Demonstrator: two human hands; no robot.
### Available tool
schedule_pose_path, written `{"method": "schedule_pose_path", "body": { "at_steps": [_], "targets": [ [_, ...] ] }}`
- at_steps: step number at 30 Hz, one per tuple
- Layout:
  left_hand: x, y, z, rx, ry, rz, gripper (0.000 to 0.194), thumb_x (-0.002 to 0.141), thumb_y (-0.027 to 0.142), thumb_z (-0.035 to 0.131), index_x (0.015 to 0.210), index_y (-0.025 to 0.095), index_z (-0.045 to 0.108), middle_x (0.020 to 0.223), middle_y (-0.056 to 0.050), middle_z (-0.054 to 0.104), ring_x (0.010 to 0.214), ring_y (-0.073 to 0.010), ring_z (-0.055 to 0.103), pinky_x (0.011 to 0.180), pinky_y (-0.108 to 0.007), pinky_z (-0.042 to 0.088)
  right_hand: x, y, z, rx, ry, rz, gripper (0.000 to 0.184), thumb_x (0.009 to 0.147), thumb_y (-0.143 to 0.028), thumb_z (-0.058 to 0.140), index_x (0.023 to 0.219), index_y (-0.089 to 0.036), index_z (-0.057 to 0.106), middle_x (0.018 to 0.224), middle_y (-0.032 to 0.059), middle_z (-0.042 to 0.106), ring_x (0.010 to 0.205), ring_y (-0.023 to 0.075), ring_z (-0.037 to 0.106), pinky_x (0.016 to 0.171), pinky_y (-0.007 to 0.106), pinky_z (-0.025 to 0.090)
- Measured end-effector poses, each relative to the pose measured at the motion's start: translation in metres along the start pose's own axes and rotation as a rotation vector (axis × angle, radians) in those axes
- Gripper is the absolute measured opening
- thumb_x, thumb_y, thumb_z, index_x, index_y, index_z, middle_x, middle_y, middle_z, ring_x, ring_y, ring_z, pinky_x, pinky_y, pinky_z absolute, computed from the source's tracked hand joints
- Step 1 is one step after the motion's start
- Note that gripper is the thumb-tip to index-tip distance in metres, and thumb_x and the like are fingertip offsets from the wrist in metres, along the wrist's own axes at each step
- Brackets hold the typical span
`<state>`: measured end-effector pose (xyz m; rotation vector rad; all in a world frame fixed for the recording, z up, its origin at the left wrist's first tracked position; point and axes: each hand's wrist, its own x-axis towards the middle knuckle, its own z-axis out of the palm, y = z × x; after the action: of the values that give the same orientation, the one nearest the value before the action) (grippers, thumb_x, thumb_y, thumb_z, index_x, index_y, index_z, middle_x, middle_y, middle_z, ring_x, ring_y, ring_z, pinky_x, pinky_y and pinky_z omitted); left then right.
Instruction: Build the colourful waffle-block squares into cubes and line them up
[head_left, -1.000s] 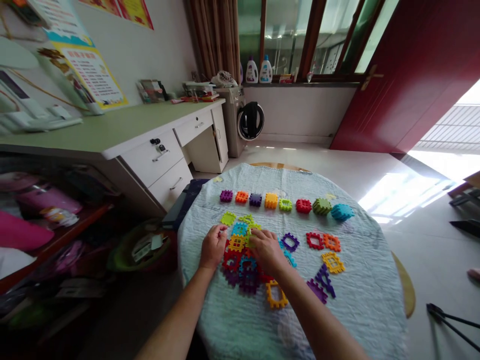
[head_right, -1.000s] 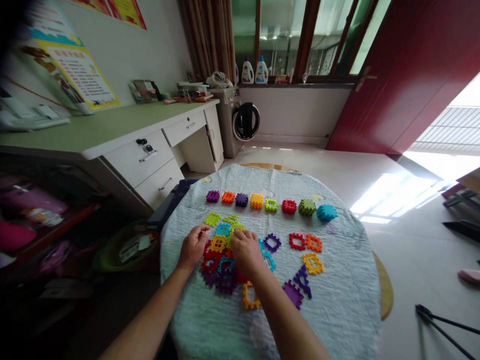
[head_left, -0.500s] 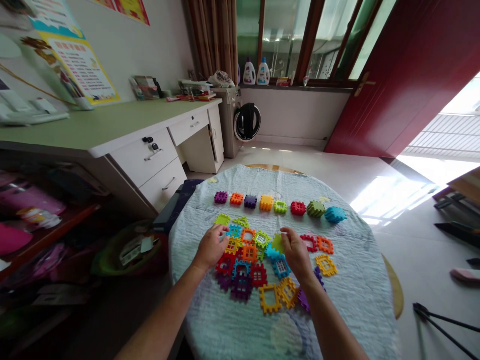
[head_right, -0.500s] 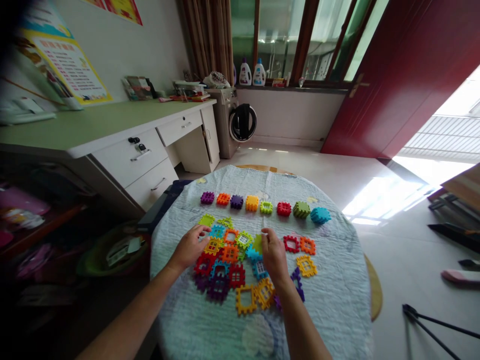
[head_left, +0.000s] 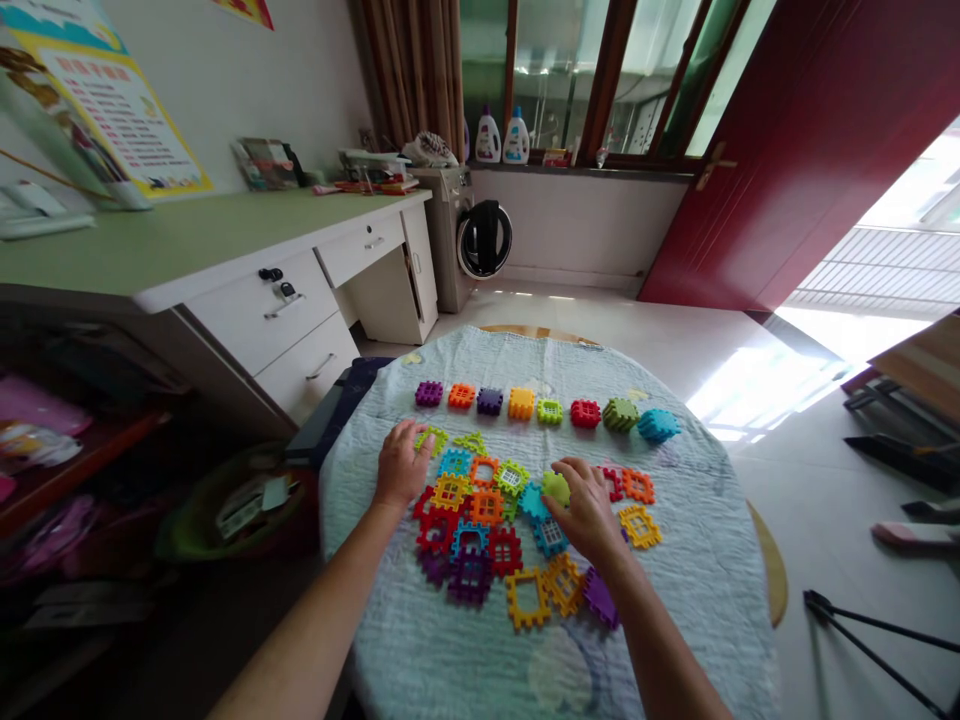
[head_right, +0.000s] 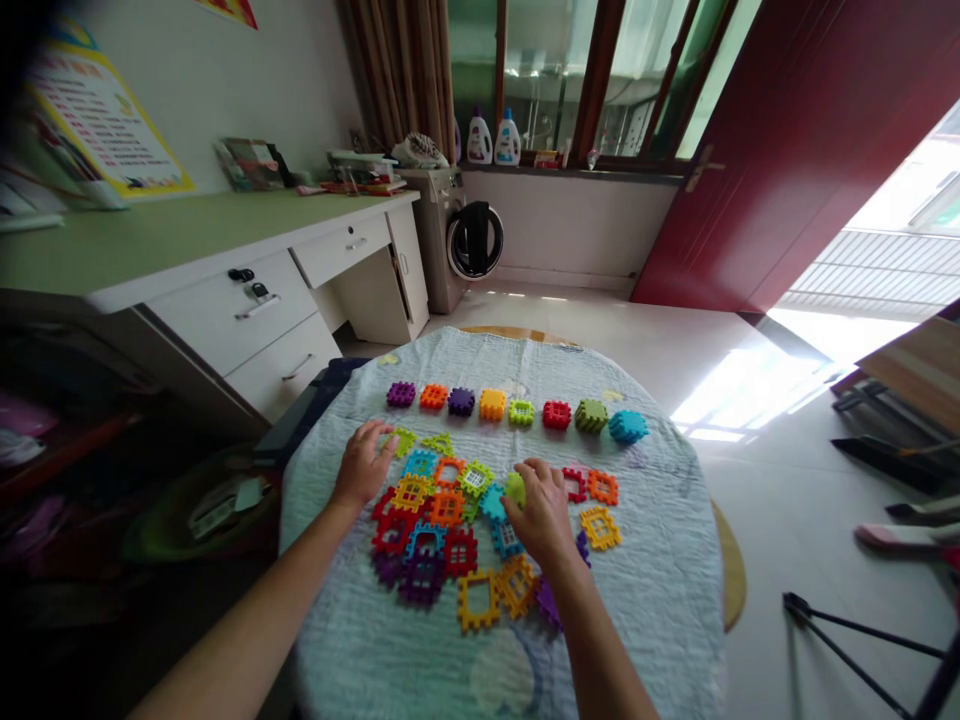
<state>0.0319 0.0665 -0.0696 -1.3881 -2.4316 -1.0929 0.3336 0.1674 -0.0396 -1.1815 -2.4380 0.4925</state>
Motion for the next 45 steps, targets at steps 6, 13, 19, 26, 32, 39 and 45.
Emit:
{"method": "schedule_pose_path", "body": {
  "at_steps": [6,13,19,26,32,39,45],
  "targets": [
    [-0.007,-0.002,0.002,-0.091,0.026,-0.049,0.034,0.089,0.043,0.04,0.093,0.017,0.062,0.102,-0.012,0.065,0.103,-0.0252,0.06,0.098,-0.042,0.046,0.017,-0.044,0.006,-0.112,-0.213,-0.096,0.032,0.079,-0.033,0.063,0.109,-0.024,0.064,0.114,0.0074,0.064,0.106,0.0259,0.052,0.089,0.037,0.037],
    [-0.007,0.005,-0.003,-0.102,-0.045,-0.07,0.036,0.09,0.042,0.037,0.095,0.018,0.063,0.101,-0.01,0.068,0.099,-0.0231,0.062,0.095,-0.039,0.047,0.047,-0.043,0.008,-0.057,-0.237,-0.041,0.022,0.087,-0.022,0.047,0.096,-0.021,0.067,0.086,0.0053,0.07,0.082,0.0183,0.061,0.074,0.028,0.037],
    [-0.007,0.007,-0.004,-0.092,-0.048,-0.091,0.036,0.09,0.042,0.037,0.095,0.018,0.064,0.101,-0.01,0.069,0.099,-0.0225,0.062,0.094,-0.037,0.047,0.076,-0.012,0.007,0.02,-0.184,0.073,0.026,0.084,-0.021,0.053,0.104,-0.018,0.069,0.098,0.009,0.068,0.09,0.0205,0.06,0.079,0.028,0.041],
    [-0.006,0.008,-0.004,-0.082,-0.079,-0.075,0.039,0.091,0.042,0.036,0.096,0.017,0.065,0.101,-0.01,0.07,0.097,-0.0226,0.063,0.094,-0.037,0.047,0.073,-0.013,0.008,-0.168,-0.175,0.005,0.038,0.077,-0.039,0.066,0.108,-0.018,0.067,0.112,0.0118,0.06,0.102,0.026,0.052,0.087,0.035,0.039],
    [-0.006,0.004,-0.004,-0.121,-0.105,-0.07,0.039,0.09,0.04,0.035,0.098,0.017,0.065,0.103,-0.01,0.07,0.099,-0.0228,0.062,0.095,-0.038,0.047,0.075,-0.015,0.012,-0.166,-0.21,0.033,0.04,0.071,-0.039,0.069,0.104,-0.016,0.068,0.102,0.0113,0.061,0.096,0.025,0.054,0.085,0.035,0.041],
    [-0.008,0.008,-0.005,-0.118,-0.036,-0.006,0.029,0.083,0.037,0.045,0.098,0.018,0.063,0.113,-0.012,0.065,0.112,-0.0245,0.057,0.105,-0.042,0.041,0.057,0.032,-0.031,0.047,-0.166,-0.071,0.046,0.071,-0.031,0.069,0.115,-0.017,0.064,0.102,0.0068,0.058,0.096,0.0207,0.054,0.089,0.032,0.042],
    [-0.017,0.012,-0.001,-0.072,-0.036,-0.02,0.027,0.081,0.034,0.048,0.096,0.018,0.063,0.112,-0.012,0.064,0.112,-0.0259,0.057,0.104,-0.043,0.042,0.025,0.023,-0.021,-0.033,-0.305,-0.077,0.039,0.069,-0.024,0.068,0.107,-0.017,0.065,0.106,0.009,0.057,0.099,0.022,0.052,0.089,0.032,0.041]
  ]
}}
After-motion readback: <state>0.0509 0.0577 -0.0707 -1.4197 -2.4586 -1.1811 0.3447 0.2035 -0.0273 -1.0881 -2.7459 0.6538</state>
